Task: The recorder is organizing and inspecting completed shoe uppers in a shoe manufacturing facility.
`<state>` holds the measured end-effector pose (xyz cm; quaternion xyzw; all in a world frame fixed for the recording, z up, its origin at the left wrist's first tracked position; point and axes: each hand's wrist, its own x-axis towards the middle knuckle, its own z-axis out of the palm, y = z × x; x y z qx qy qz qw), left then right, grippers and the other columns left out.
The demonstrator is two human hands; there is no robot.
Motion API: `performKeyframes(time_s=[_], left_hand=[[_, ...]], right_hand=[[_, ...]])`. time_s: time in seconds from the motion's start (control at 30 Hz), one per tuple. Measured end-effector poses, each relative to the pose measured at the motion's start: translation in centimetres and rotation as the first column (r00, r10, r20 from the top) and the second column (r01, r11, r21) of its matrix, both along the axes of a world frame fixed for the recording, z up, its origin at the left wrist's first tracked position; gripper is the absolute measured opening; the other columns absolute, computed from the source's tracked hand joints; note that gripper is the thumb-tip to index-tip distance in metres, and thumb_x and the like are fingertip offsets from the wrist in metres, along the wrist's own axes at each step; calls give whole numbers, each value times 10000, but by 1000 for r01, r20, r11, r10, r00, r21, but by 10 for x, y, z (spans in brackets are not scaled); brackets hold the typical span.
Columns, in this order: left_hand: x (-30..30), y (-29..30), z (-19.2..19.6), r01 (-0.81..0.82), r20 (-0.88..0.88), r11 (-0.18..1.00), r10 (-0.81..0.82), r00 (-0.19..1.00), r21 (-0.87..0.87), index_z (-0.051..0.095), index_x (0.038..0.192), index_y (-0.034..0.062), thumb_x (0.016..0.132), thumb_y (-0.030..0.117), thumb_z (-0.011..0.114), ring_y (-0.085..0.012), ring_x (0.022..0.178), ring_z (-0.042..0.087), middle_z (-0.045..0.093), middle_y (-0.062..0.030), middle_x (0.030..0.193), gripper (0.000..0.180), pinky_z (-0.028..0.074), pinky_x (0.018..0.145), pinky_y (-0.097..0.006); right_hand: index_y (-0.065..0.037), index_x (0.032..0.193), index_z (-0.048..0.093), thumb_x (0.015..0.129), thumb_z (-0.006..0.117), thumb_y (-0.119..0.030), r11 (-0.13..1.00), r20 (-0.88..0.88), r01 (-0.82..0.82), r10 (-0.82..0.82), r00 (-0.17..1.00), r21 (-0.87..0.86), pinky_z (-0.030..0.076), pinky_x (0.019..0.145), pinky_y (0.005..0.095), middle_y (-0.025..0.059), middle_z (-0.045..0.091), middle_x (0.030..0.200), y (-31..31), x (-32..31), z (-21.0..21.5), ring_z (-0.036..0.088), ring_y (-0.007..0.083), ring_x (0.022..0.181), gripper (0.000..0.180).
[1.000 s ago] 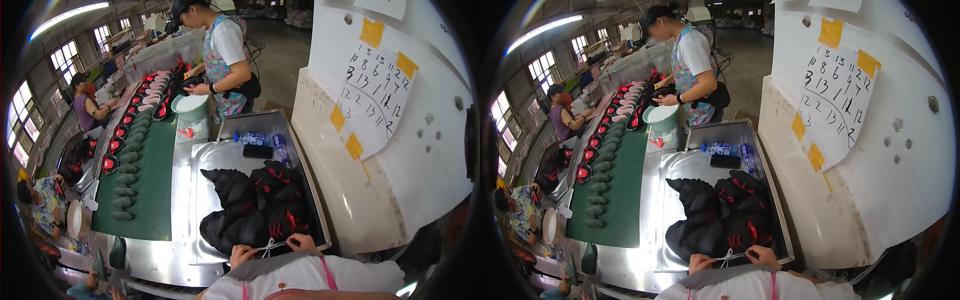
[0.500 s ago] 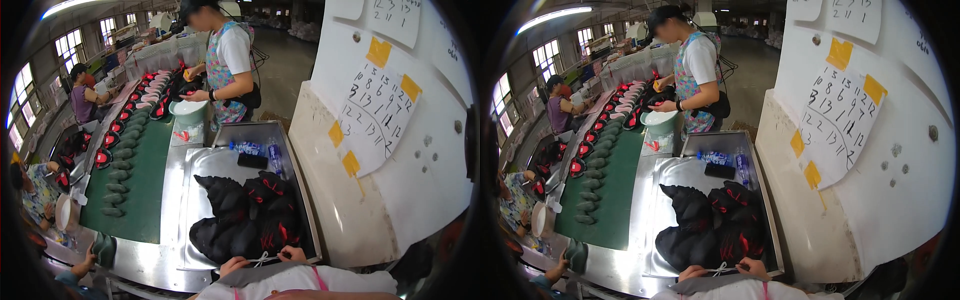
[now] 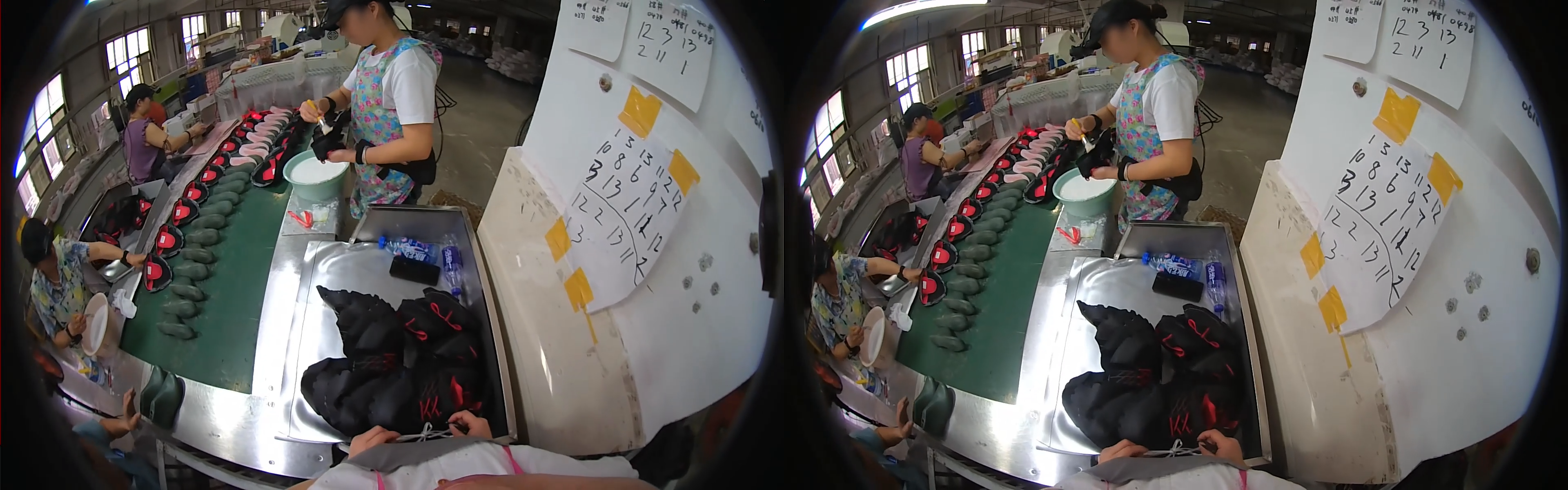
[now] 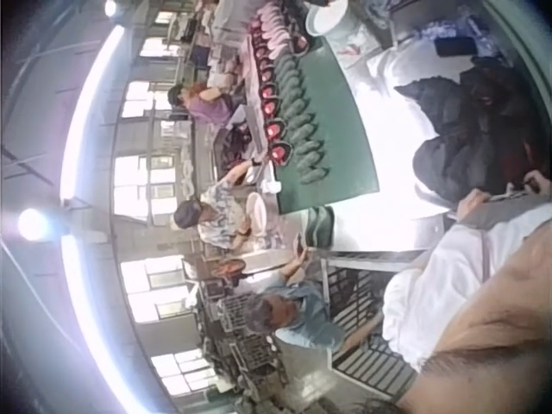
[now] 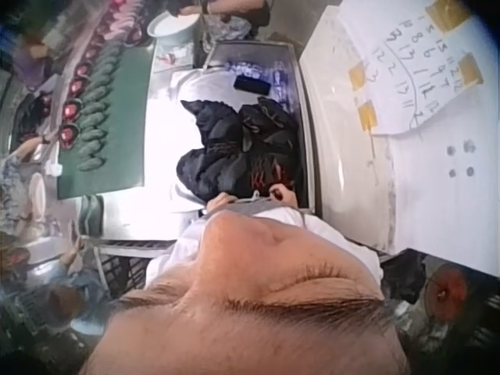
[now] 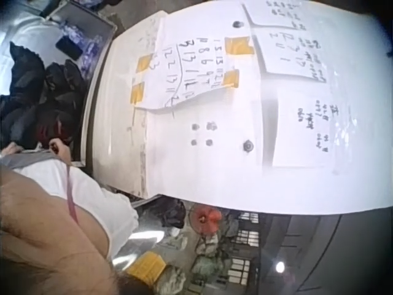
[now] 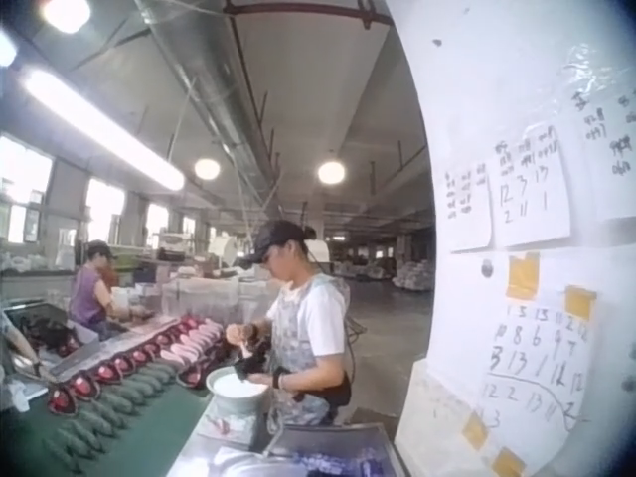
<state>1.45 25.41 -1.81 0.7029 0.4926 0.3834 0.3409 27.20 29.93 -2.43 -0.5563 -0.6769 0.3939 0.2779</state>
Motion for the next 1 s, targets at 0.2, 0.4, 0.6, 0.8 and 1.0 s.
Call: performKeyframes(time_s=[0.2, 0.4, 0.6, 0.8, 1.0], left_hand=[[11, 6, -11, -166, -148, 944, 215, 965, 285, 614, 933, 77, 691, 128, 630, -213, 748, 618, 606, -57, 885, 248, 501, 651, -299], [11, 10, -8, -132, -198, 919, 217, 956, 372, 613, 963, 100, 709, 128, 620, -198, 811, 621, 587, -49, 1018, 256, 511, 659, -290], [4, 5, -20, 41, -233, 993, -14, 972, 111, 620, 964, 121, 765, 166, 592, -176, 774, 623, 597, -10, 949, 206, 513, 598, -275], [8, 6, -8, 41, -281, 999, -31, 959, 30, 626, 963, 133, 814, 255, 565, -180, 730, 622, 609, -16, 869, 203, 508, 571, -279], [8, 8, -3, 83, -244, 987, -47, 969, 138, 640, 909, 127, 816, 272, 576, -180, 684, 620, 609, -6, 798, 184, 507, 556, -275]], right_hand=[[-87, 921, 595, 757, 656, -133, 1000, -5, -6, 6, 1000, 15, 493, 637, 248, 66, 642, 753, 1, 0, -4, 657, 157, 729, 181], [-81, 927, 598, 782, 638, -153, 1000, -28, 3, -3, 1000, 1, 492, 645, 233, 69, 645, 747, 3, 0, -1, 649, 121, 709, 166], [-43, 887, 625, 788, 645, -199, 999, -89, 22, -20, 996, 25, 450, 580, 210, 38, 620, 659, 3, -5, 7, 573, 43, 631, 185], [-51, 871, 634, 790, 647, -176, 997, -67, 28, -33, 997, -74, 403, 522, 190, -1, 598, 619, 0, 0, -4, 510, 10, 580, 149], [-52, 843, 628, 761, 671, -130, 998, -113, 52, -55, 992, -31, 396, 521, 185, -7, 581, 607, -2, -6, 13, 494, 12, 573, 121]])
